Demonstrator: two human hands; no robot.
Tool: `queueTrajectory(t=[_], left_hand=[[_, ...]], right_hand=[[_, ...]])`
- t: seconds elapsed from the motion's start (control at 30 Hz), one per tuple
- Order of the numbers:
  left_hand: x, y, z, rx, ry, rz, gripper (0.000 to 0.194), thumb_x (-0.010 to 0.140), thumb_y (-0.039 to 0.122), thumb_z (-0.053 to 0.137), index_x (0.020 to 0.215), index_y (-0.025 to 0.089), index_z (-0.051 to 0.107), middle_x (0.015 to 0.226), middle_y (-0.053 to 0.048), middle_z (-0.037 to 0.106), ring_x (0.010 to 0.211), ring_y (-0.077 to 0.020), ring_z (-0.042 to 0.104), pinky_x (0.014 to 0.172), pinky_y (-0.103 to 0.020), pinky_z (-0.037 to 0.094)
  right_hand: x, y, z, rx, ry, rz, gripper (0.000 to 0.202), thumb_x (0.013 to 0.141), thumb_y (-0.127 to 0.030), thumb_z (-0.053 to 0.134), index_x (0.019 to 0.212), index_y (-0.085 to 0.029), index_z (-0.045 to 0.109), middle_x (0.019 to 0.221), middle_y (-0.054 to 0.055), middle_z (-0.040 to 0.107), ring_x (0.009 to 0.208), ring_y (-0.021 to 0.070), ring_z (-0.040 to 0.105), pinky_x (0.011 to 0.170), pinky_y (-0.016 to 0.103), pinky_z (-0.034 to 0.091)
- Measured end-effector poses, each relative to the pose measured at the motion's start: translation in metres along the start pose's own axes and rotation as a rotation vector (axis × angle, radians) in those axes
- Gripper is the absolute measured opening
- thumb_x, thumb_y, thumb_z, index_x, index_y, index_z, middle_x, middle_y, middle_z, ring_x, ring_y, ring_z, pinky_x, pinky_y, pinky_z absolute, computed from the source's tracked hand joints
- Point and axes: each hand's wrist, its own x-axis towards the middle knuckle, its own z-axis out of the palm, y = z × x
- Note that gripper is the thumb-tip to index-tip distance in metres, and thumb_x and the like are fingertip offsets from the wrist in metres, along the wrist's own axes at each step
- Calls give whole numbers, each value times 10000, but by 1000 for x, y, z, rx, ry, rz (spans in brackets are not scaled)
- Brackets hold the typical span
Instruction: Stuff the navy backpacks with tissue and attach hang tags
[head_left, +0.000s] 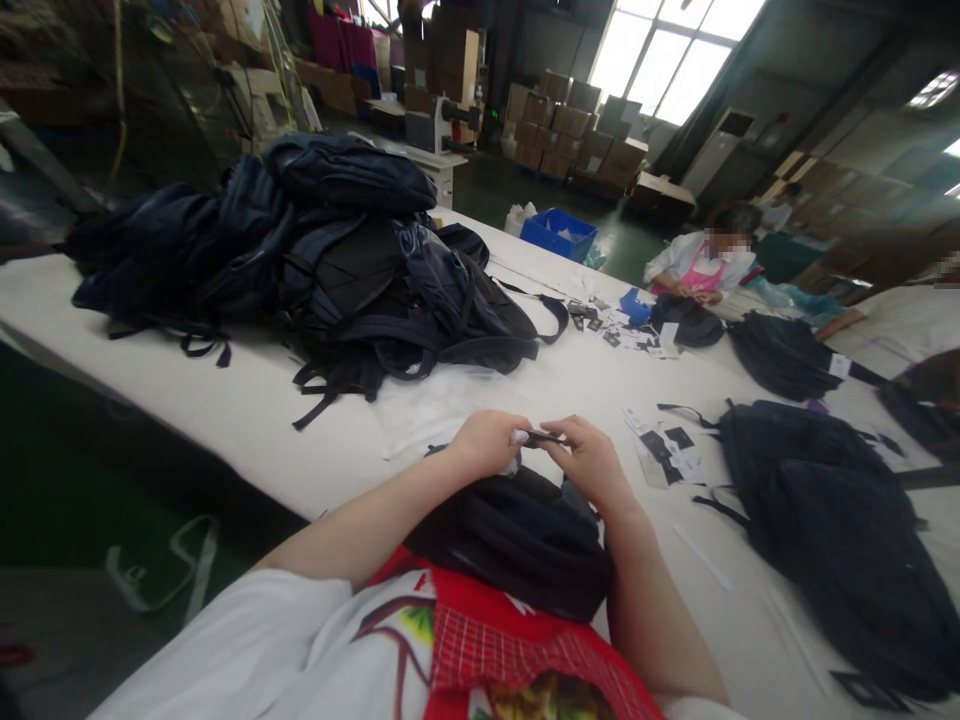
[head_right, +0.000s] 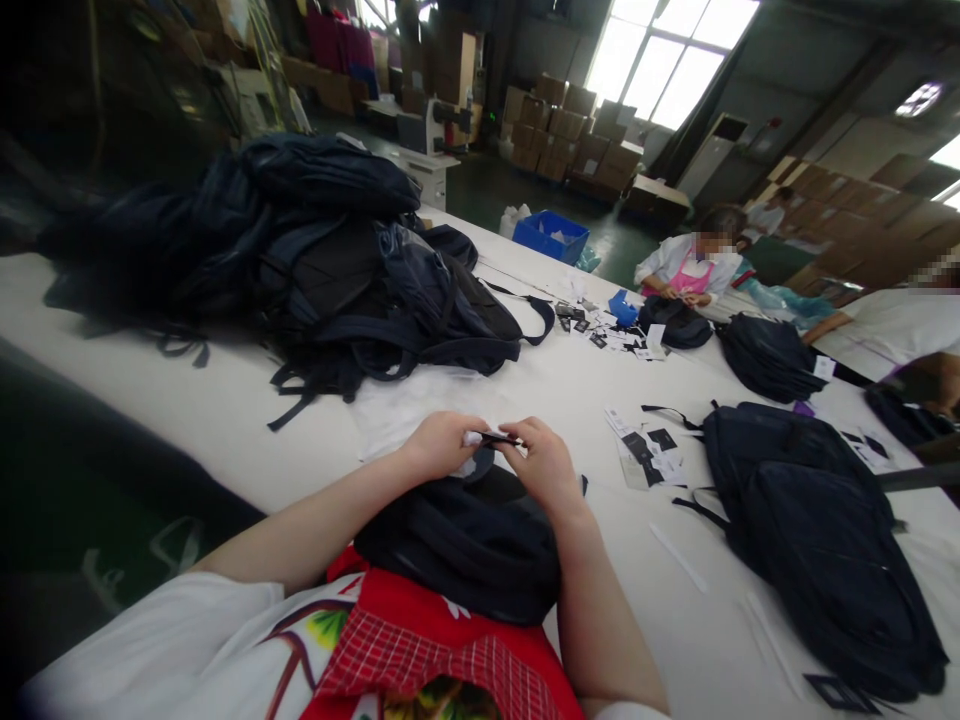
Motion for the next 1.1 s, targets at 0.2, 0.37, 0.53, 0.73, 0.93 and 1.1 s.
queueTrajectory(t=[0.2, 0.37, 0.53, 0.73, 0.93, 1.1], left_hand=[[-3, 4, -3, 241, 36, -55, 192, 918, 278, 495, 928, 204, 672, 915, -58, 711, 812, -209, 662, 674, -287, 457], [-7, 11, -7, 339, 120, -19, 187, 939, 237, 455, 931, 197, 638, 920, -54, 680, 811, -208, 644, 653, -297, 442], [-9, 10, -8, 365, 164, -101, 140, 912, 185, 476, 946, 202, 612, 954, -56, 674, 833, -213, 640, 664, -303, 447], [-9, 8, -9, 398, 190, -164, 166, 896, 133, 454, 951, 186, 601, 953, -77, 663, 826, -234, 640, 650, -324, 449], [-9, 21, -12, 333, 87, 17, 121, 904, 227, 503, 926, 189, 616, 911, -60, 660, 795, -206, 629, 652, -303, 440], [-9, 29, -18, 283, 33, 166, 158, 901, 257, 488, 912, 186, 628, 890, -50, 653, 767, -203, 616, 625, -303, 419]], right_hand=[[-6, 5, -21, -137, 14, 122, 230, 768, -325, 685, 966, -210, 711, 889, 52, 651, 768, 197, 595, 767, 354, 456], [-10, 3, -30, 161, 22, 237, 221, 807, -400, 616, 710, -213, 684, 694, 23, 643, 664, 174, 556, 654, 312, 427], [-13, 2, -32, 560, 155, 275, 298, 775, -482, 657, 688, -197, 666, 633, 7, 601, 629, 151, 519, 602, 279, 403], [-20, 3, -44, 403, 99, 359, 308, 764, -485, 685, 667, -193, 686, 580, -9, 562, 555, 126, 465, 572, 278, 389], [-23, -17, -34, 1233, 86, 249, 230, 778, -403, 651, 944, -256, 716, 788, 10, 684, 455, 85, 394, 454, 267, 472], [-2, -35, -22, 1182, 23, 182, 563, 716, -272, 738, 1251, -365, 587, 1362, 29, 574, 582, 85, 567, 282, 159, 256]])
